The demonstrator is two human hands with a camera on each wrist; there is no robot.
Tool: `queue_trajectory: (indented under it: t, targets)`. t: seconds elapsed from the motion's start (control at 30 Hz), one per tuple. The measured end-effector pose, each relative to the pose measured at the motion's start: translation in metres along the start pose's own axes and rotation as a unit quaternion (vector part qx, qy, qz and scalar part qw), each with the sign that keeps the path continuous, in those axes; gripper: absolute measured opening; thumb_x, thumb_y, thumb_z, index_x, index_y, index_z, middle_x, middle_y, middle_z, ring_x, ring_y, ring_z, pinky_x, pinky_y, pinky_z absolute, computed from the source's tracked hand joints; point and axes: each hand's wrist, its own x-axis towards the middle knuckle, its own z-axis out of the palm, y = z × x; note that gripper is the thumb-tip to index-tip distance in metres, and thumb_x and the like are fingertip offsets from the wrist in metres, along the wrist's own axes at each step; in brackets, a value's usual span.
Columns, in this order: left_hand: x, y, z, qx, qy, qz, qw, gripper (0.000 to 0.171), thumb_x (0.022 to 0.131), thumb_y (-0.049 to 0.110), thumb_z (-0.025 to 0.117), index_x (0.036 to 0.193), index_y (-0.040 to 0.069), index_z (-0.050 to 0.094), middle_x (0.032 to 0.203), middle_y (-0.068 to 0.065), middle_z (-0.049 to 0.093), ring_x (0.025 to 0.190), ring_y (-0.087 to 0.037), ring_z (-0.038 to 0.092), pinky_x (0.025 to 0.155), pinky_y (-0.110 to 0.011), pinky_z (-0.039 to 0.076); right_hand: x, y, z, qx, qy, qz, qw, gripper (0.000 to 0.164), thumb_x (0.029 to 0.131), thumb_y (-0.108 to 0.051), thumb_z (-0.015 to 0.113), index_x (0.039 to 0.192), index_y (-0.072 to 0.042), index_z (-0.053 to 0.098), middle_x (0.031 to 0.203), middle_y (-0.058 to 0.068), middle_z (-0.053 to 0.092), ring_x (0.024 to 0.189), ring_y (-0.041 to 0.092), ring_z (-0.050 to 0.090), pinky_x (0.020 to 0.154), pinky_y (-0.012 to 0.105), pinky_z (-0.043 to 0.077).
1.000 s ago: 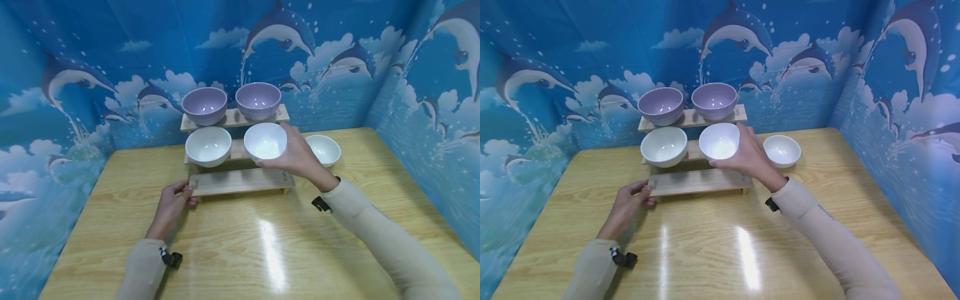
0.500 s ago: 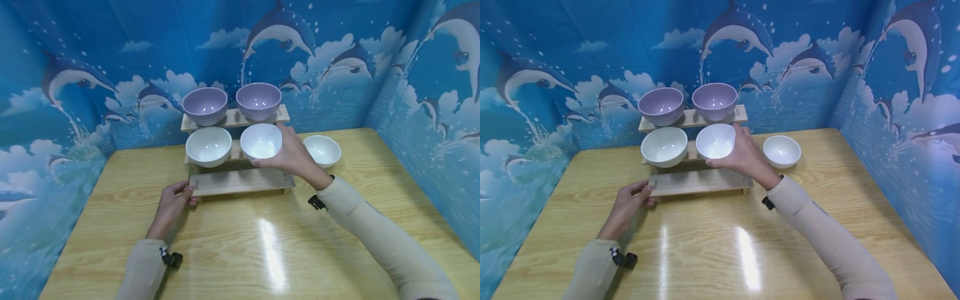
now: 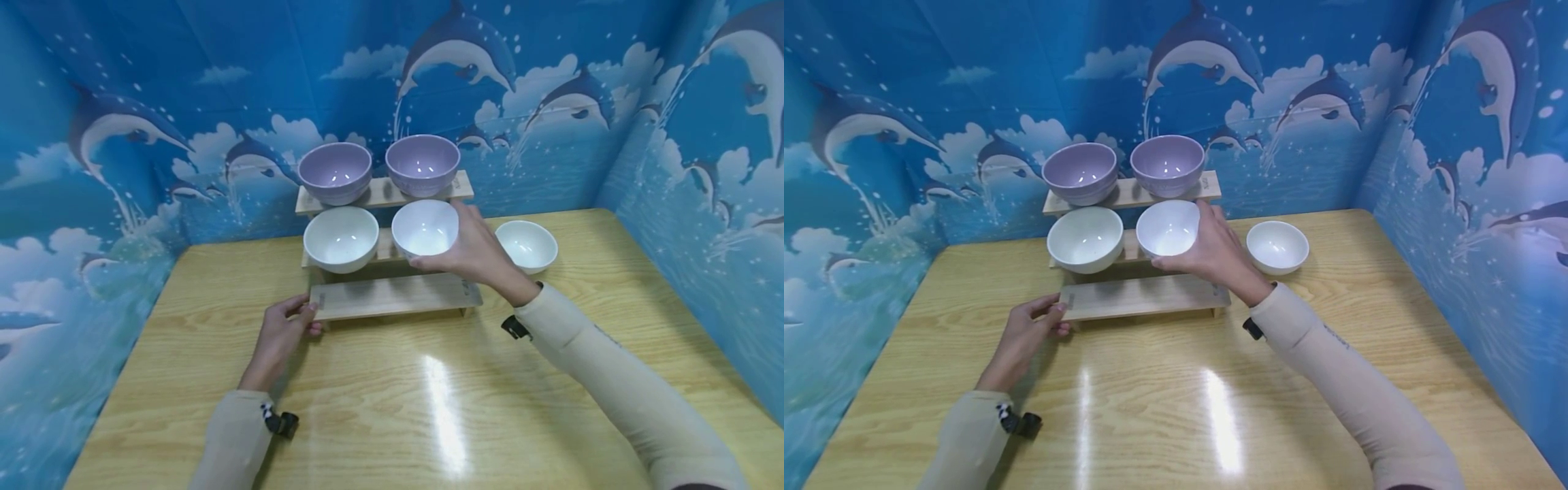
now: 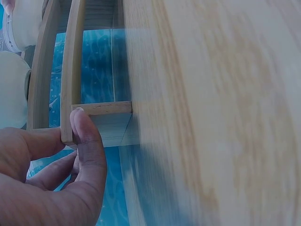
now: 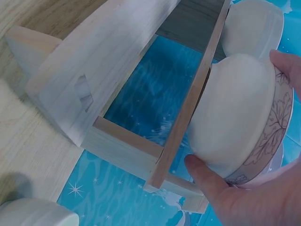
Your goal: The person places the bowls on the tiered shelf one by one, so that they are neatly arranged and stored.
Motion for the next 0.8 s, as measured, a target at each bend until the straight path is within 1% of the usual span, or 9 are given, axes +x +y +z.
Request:
queue_trajectory:
  t: [0.17, 0.47, 0.8]
  targets:
    - [-0.0003, 0.0000, 0.0002, -0.001, 0.000, -0.002, 1.0000, 0.048, 0.106, 0.012, 0.054, 0.152, 0.002, 0.043, 0.127, -0.019, 0.053, 0.085, -0.015, 0.068, 0.080, -0.025, 0.064, -0.0001, -0.0010, -0.0001, 0.000, 0.001, -0.001, 1.000, 0.116, 0.063, -0.052, 0.094, 0.154, -0.012, 0.034, 0.134, 0.013, 0.046, 0.116, 0.029, 0.050, 0.086, 0.051, 0.058]
    - [-0.0002, 0.0005, 0.0003, -0.001, -0.002, -0.005, 1.0000, 0.048, 0.107, 0.013, 0.053, 0.152, 0.002, 0.042, 0.128, -0.018, 0.053, 0.086, -0.015, 0.068, 0.081, -0.025, 0.064, -0.0012, -0.0010, 0.0006, -0.002, -0.006, 0.001, 1.000, 0.125, 0.064, -0.054, 0.093, 0.159, -0.013, 0.023, 0.139, 0.017, 0.041, 0.120, 0.032, 0.048, 0.090, 0.055, 0.057]
    - [0.0000, 0.0013, 0.0013, 0.003, 0.005, -0.007, 1.0000, 0.048, 0.106, 0.012, 0.054, 0.152, 0.001, 0.042, 0.127, -0.019, 0.054, 0.084, -0.014, 0.068, 0.078, -0.024, 0.064, -0.0025, -0.0018, 0.0012, 0.002, -0.004, 0.001, 1.000, 0.127, 0.064, -0.055, 0.093, 0.160, -0.014, 0.021, 0.141, 0.017, 0.040, 0.120, 0.032, 0.049, 0.090, 0.055, 0.057]
